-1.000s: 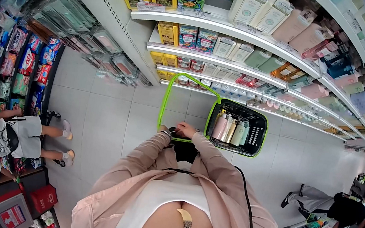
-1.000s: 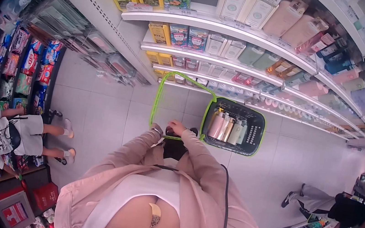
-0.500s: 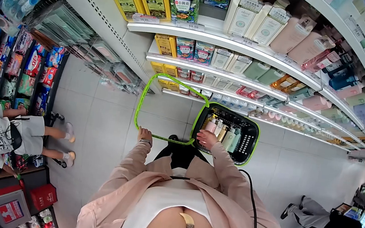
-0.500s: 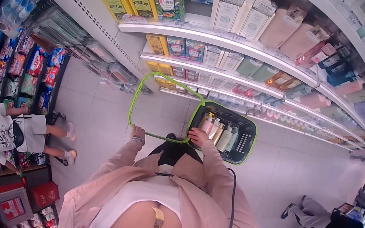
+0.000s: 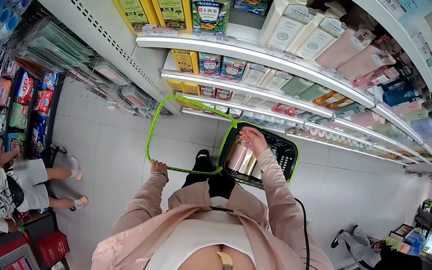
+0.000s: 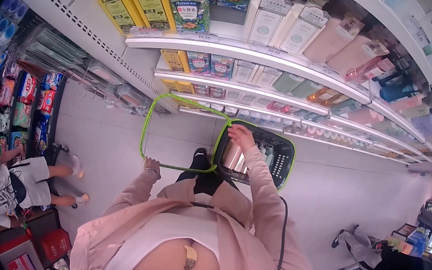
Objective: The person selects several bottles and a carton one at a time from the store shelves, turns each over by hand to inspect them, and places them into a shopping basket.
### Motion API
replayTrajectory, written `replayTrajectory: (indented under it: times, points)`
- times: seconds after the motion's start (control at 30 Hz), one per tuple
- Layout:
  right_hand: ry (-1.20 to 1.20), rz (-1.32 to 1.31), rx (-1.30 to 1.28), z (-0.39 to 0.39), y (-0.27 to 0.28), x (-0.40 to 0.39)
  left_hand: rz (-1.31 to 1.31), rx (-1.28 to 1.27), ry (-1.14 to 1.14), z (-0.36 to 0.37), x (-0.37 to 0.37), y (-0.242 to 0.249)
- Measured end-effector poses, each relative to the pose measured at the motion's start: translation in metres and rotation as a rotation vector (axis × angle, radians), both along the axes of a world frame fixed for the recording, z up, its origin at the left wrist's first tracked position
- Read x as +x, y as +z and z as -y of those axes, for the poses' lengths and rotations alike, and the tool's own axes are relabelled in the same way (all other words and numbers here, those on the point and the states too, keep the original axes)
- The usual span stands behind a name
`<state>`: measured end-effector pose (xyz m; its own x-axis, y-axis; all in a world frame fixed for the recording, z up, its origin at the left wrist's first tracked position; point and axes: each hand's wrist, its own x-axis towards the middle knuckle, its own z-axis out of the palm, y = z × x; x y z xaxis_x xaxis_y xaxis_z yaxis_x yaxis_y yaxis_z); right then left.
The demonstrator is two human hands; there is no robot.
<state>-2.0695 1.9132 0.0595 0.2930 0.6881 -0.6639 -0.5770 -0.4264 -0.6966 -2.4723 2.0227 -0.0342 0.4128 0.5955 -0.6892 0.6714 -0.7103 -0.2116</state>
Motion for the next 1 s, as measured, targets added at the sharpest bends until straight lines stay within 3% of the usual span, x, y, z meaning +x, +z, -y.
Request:
replayTrajectory:
  times: [0.03,0.1,0.17,0.23,0.3,0.33,0.4,0.43,0.47,0.53,0.6,0.67,0.8,0.93,1.0]
  points:
    - [0.043,0.136,0.002,-0.015,-0.001,0.007,-0.017,-0.006,-0.003,-0.003,0.000,-0.001]
    - [0.232,0.734,0.169,-0.046,-0.020,0.028,-0.023,-0.016,0.018,-0.009,-0.001,-0.007]
    - [0.276,1.290,0.140,-0.081,0.016,0.034,-0.012,-0.030,0.023,-0.018,-0.002,-0.025]
    - [0.289,1.658,0.162,-0.116,0.055,0.035,-0.003,-0.047,0.029,-0.026,-0.004,-0.035]
    - [0.304,1.733,0.144,-0.143,0.092,0.027,0.160,-0.093,0.264,-0.031,-0.002,-0.040]
    - [0.307,1.805,0.132,-0.154,0.100,0.025,0.165,-0.103,0.264,-0.035,-0.001,-0.040]
    - [0.348,1.842,0.071,-0.172,0.098,0.029,-0.184,-0.341,0.467,-0.044,-0.001,-0.039]
    - [0.386,1.875,0.018,-0.179,0.098,0.032,-0.261,-0.341,0.243,-0.036,-0.023,-0.088]
    - [0.396,1.881,0.014,-0.185,0.096,0.036,-0.254,-0.349,0.243,-0.036,-0.018,-0.072]
    - [0.533,1.777,-0.201,-0.197,0.092,0.046,-0.242,-0.488,0.508,-0.036,-0.015,-0.036]
    - [0.530,1.793,-0.208,-0.204,0.085,0.053,-0.176,-0.525,0.414,-0.028,-0.029,-0.059]
    - [0.506,1.793,-0.255,-0.211,0.090,0.051,-0.097,-0.664,0.626,-0.024,-0.021,-0.018]
    - [0.501,1.756,-0.307,-0.220,0.097,0.052,-0.088,-0.693,0.495,-0.016,-0.031,-0.032]
    - [0.467,1.626,-0.253,-0.226,0.105,0.057,-0.057,-0.748,0.529,-0.025,-0.030,-0.028]
    - [0.537,1.485,-0.296,-0.226,0.106,0.059,0.146,-0.722,0.656,-0.033,-0.033,-0.040]
